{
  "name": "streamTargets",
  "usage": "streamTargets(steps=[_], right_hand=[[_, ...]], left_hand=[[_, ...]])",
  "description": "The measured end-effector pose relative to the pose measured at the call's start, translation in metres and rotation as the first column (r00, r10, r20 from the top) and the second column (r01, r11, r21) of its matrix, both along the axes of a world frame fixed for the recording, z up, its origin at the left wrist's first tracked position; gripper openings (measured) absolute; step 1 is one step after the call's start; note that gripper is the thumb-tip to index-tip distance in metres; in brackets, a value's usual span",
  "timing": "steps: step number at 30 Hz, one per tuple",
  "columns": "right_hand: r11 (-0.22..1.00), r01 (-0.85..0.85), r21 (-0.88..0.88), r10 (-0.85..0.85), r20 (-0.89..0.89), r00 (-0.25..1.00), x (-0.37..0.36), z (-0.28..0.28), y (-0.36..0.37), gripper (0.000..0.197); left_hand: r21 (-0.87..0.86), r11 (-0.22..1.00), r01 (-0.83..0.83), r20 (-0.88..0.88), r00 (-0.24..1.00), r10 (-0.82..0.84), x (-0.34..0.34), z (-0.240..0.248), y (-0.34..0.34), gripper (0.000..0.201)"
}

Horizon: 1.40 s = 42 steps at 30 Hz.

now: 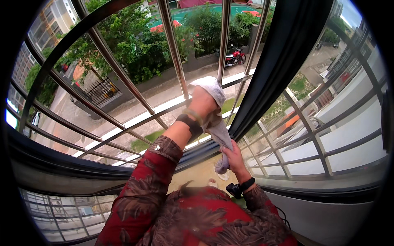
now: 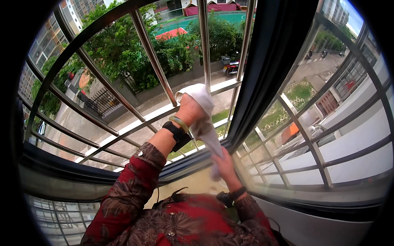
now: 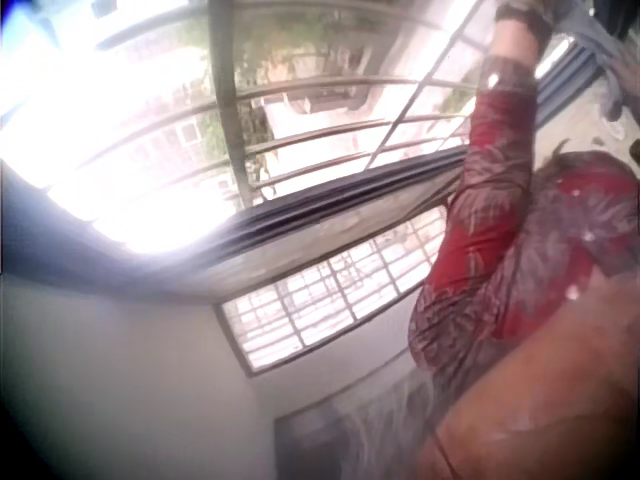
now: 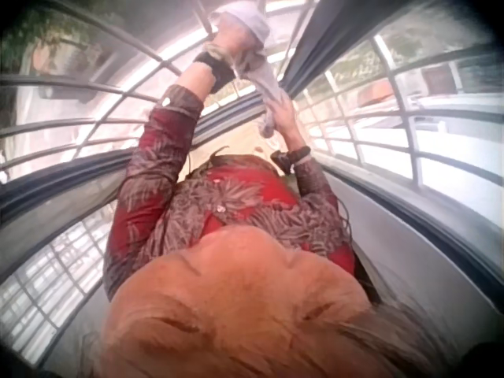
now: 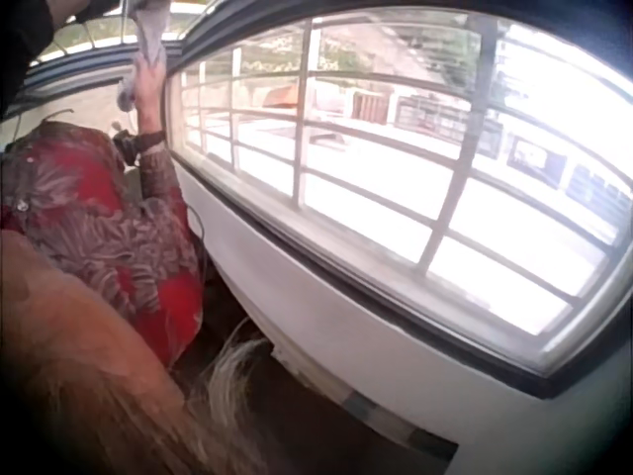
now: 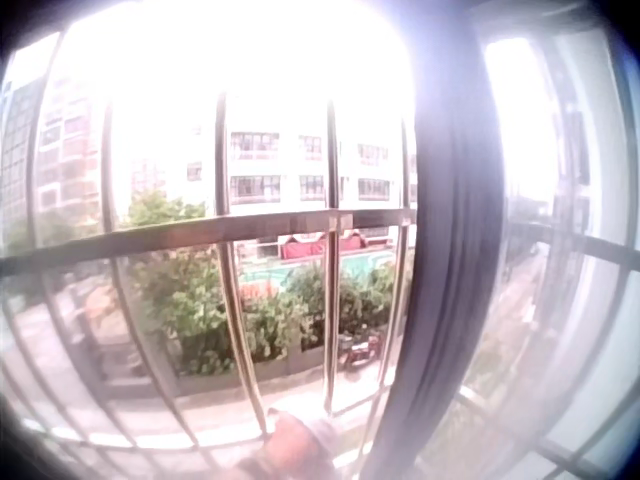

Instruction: The person wipes the metal security bars and the sliding window frame using a white cloth.

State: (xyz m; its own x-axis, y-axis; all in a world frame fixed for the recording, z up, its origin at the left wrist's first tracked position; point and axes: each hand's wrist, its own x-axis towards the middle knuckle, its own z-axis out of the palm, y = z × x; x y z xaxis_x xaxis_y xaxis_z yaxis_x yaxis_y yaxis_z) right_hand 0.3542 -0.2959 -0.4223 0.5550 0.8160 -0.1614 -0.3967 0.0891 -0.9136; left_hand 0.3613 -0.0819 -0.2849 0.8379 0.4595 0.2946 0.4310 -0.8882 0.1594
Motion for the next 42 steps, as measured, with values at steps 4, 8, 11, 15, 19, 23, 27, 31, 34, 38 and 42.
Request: streamTargets(steps=[4, 8, 11, 15, 19, 23, 27, 31, 34, 38, 42], right_hand=[[0.997, -0.005, -0.074, 0.009, 0.054, 0.998, -0.016, -0.010, 0.001, 0.035], [0.995, 0.026, -0.100, -0.022, 0.040, 0.999, -0.023, -0.021, -0.024, 0.035], [0.993, 0.050, -0.109, -0.046, 0.042, 0.998, -0.028, -0.031, -0.038, 0.038], [0.985, 0.047, -0.166, 0.003, 0.290, 0.957, -0.030, -0.060, -0.052, 0.036], [0.951, -0.117, -0.288, 0.257, 0.518, 0.816, -0.040, -0.063, -0.061, 0.041], [0.947, -0.100, -0.306, 0.256, 0.528, 0.810, -0.064, -0.037, -0.043, 0.050], [0.996, -0.080, -0.024, 0.079, -0.034, 0.996, -0.071, -0.027, -0.024, 0.052], [0.976, -0.218, 0.004, 0.196, 0.423, 0.885, -0.108, 0.015, 0.000, 0.048], [0.970, -0.244, 0.017, 0.225, 0.325, 0.919, -0.131, 0.025, 0.005, 0.048], [0.981, -0.192, 0.007, 0.183, 0.269, 0.946, -0.136, 0.038, -0.013, 0.047], [0.994, -0.103, 0.029, 0.095, 0.208, 0.973, -0.136, 0.043, -0.038, 0.046]], left_hand=[[0.234, 0.972, 0.005, 0.261, 0.963, -0.068, -0.035, -0.036, 0.007, 0.026], [-0.298, 0.945, 0.135, 0.319, 0.947, -0.035, -0.071, -0.056, -0.026, 0.035], [-0.075, 0.991, 0.111, 0.110, 0.989, -0.103, -0.116, -0.073, -0.058, 0.041], [-0.416, 0.905, 0.092, 0.087, 0.994, -0.062, -0.165, -0.107, -0.046, 0.048], [-0.839, 0.375, 0.393, 0.499, 0.831, 0.244, -0.196, -0.091, -0.050, 0.060], [-0.786, 0.252, 0.565, 0.614, 0.761, 0.208, -0.209, -0.045, -0.044, 0.060], [-0.679, 0.360, 0.639, 0.595, 0.767, -0.240, -0.197, 0.008, -0.062, 0.033], [-0.238, 0.286, 0.928, 0.323, 0.353, -0.878, -0.183, -0.014, -0.105, 0.032], [-0.462, 0.393, 0.795, -0.141, 0.372, -0.917, -0.196, -0.025, -0.103, 0.037], [-0.420, 0.415, 0.807, 0.408, 0.576, -0.708, -0.227, -0.007, -0.075, 0.041], [-0.348, 0.776, 0.526, 0.669, 0.719, -0.188, -0.242, 0.022, -0.042, 0.039]])
